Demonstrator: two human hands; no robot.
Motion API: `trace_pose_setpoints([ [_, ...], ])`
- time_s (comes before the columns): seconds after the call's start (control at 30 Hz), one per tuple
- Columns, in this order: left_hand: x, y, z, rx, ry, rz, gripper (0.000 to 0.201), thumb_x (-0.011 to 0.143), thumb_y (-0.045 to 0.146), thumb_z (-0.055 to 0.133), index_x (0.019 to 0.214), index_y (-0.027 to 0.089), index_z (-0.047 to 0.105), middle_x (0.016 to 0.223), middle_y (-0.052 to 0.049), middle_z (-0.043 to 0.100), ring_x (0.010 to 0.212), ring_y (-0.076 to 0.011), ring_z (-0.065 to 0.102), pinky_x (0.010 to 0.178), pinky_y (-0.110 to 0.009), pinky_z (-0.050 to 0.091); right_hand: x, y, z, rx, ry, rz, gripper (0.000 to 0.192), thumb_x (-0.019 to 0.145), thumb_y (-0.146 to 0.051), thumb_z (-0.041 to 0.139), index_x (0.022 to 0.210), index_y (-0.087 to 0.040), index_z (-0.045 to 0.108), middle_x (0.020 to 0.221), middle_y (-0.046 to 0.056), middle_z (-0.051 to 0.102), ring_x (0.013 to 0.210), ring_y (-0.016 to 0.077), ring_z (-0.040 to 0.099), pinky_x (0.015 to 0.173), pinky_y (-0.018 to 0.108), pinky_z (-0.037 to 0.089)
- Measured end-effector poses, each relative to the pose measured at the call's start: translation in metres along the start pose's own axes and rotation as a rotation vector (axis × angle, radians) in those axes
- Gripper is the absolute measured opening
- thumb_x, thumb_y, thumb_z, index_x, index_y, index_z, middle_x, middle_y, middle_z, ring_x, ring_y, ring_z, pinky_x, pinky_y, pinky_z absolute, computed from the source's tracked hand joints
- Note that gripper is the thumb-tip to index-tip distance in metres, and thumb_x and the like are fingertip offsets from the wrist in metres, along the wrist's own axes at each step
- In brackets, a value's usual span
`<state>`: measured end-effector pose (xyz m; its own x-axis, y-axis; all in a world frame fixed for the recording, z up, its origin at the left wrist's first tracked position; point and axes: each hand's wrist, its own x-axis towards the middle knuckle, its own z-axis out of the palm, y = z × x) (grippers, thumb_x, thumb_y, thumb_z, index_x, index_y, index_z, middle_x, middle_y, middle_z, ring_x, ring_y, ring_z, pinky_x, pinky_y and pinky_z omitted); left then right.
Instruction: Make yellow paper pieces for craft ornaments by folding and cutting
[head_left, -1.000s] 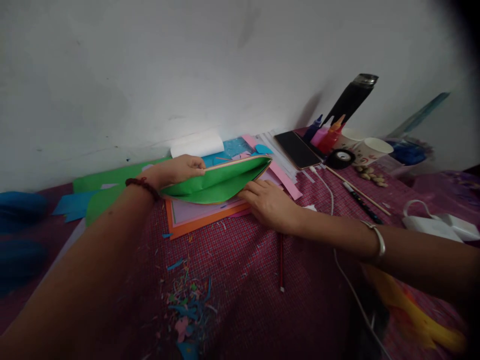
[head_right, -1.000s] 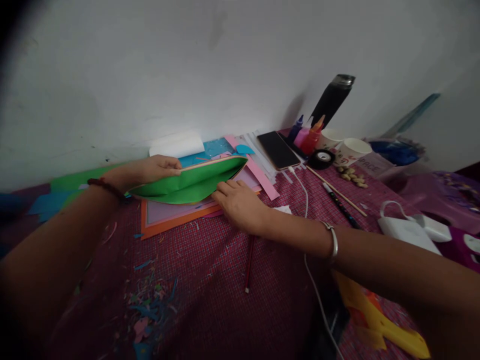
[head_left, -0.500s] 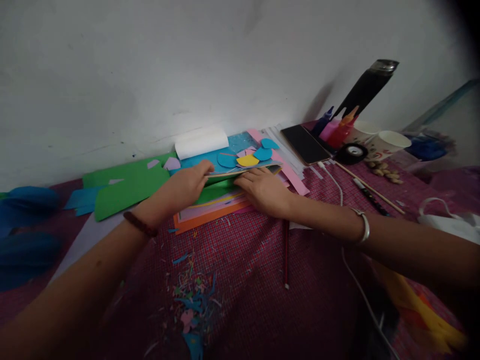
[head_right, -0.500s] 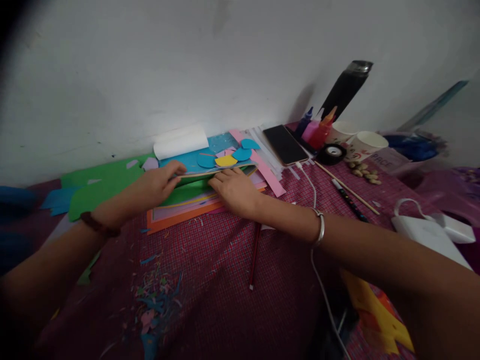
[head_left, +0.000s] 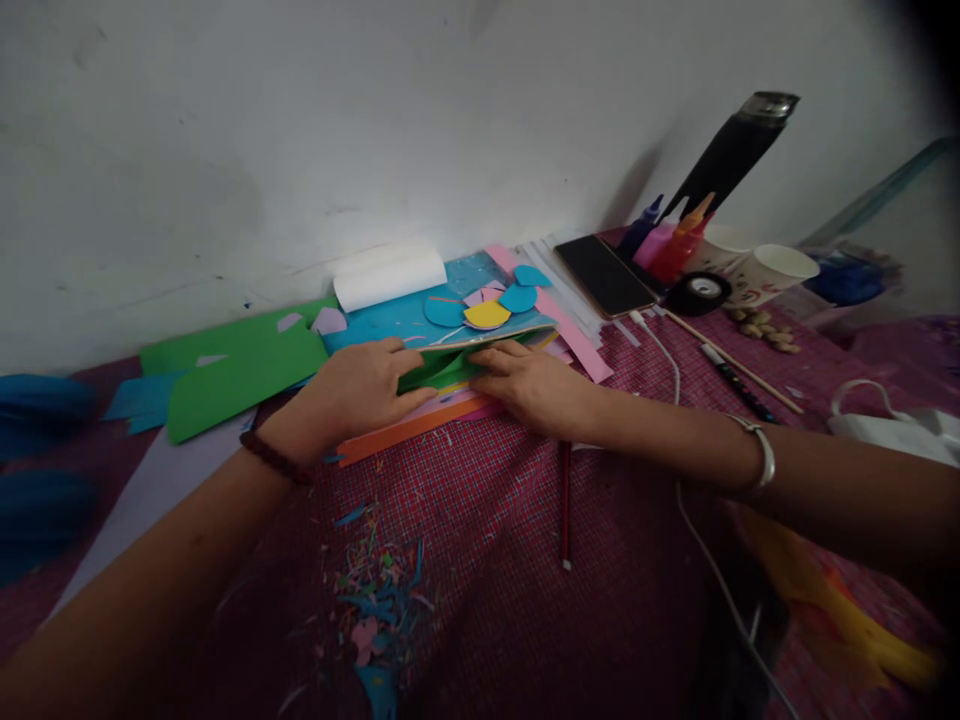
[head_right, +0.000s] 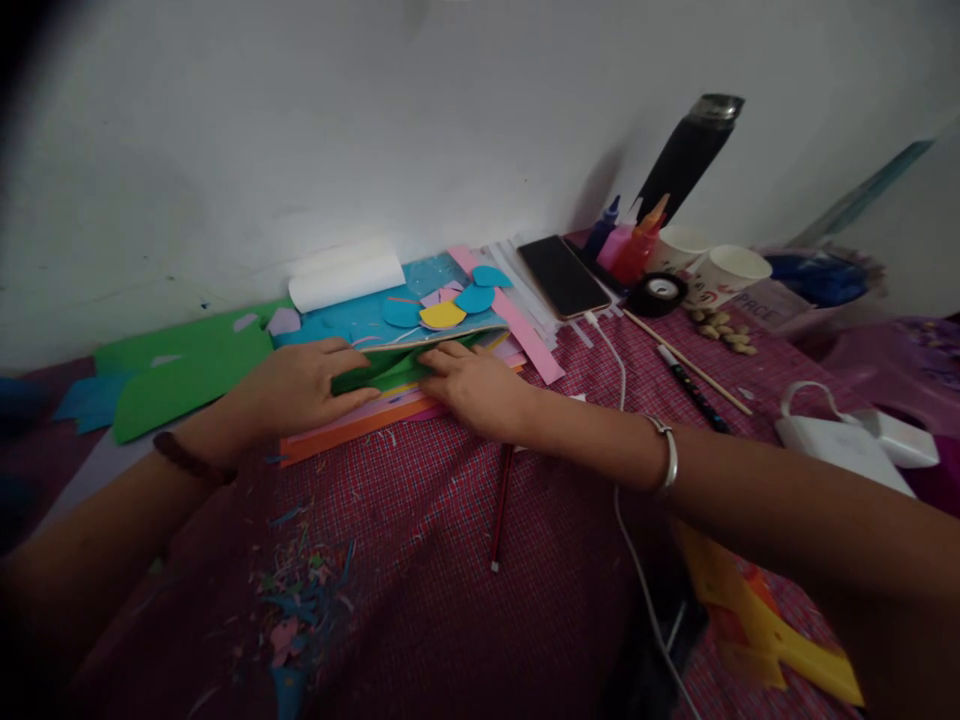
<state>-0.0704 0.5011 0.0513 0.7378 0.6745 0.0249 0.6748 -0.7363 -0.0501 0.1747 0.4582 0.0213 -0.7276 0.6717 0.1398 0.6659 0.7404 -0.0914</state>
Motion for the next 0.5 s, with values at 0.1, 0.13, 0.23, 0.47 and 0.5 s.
trace_pose_setpoints([
  [0.1, 0.000, 0.001, 0.000, 0.009, 0.022, -0.033, 0.033, 0.091, 0.043, 0.047, 0.101, 0.018, 0.066, 0.089, -0.007, 0.065, 0.080, -0.0202, 0.061, 0.070, -0.029, 0.043, 0.000, -0.004, 0.000, 0.016, 0.007, 0.075, 0.028, 0.092, -0.016, 0.051, 0.115, -0.018, 0.067, 0.135, 0.013, 0.055, 0.121, 0.0287, 0.050, 0.099, 0.046, 0.043],
  [0.13, 0.001, 0.000, 0.001, 0.007, 0.025, -0.036, 0.031, 0.091, 0.040, 0.047, 0.103, 0.019, 0.066, 0.089, -0.007, 0.066, 0.080, -0.0195, 0.061, 0.070, -0.029, 0.042, 0.000, -0.006, 0.000, 0.022, 0.011, 0.110, 0.028, 0.092, -0.016, 0.051, 0.115, -0.018, 0.067, 0.136, 0.012, 0.055, 0.120, 0.0288, 0.051, 0.099, 0.046, 0.043],
  [0.23, 0.002, -0.007, 0.003, 0.002, 0.019, -0.025, 0.027, 0.092, 0.033, 0.045, 0.102, 0.019, 0.065, 0.091, -0.006, 0.067, 0.079, -0.0187, 0.061, 0.069, -0.028, 0.041, 0.000, -0.012, 0.000, 0.027, 0.016, 0.179, 0.029, 0.091, -0.016, 0.050, 0.115, -0.018, 0.068, 0.137, 0.011, 0.055, 0.120, 0.0286, 0.052, 0.099, 0.045, 0.043],
  [0.47, 0.010, -0.026, 0.001, -0.001, -0.087, 0.015, 0.026, 0.092, 0.029, 0.040, 0.086, 0.019, 0.062, 0.085, -0.006, 0.068, 0.077, -0.0178, 0.059, 0.066, -0.028, 0.037, -0.008, -0.010, 0.002, -0.181, 0.035, 0.207, 0.028, 0.094, -0.020, 0.046, 0.111, -0.012, 0.067, 0.144, 0.014, 0.048, 0.127, 0.0314, 0.046, 0.101, 0.045, 0.035],
  [0.5, 0.011, -0.027, -0.001, -0.009, -0.100, 0.013, 0.026, 0.092, 0.029, 0.040, 0.085, 0.019, 0.062, 0.084, -0.006, 0.068, 0.075, -0.0174, 0.059, 0.066, -0.028, 0.036, -0.008, -0.009, 0.003, -0.201, 0.045, 0.208, 0.029, 0.094, -0.020, 0.044, 0.112, -0.012, 0.066, 0.145, 0.013, 0.048, 0.127, 0.0313, 0.045, 0.101, 0.045, 0.035],
])
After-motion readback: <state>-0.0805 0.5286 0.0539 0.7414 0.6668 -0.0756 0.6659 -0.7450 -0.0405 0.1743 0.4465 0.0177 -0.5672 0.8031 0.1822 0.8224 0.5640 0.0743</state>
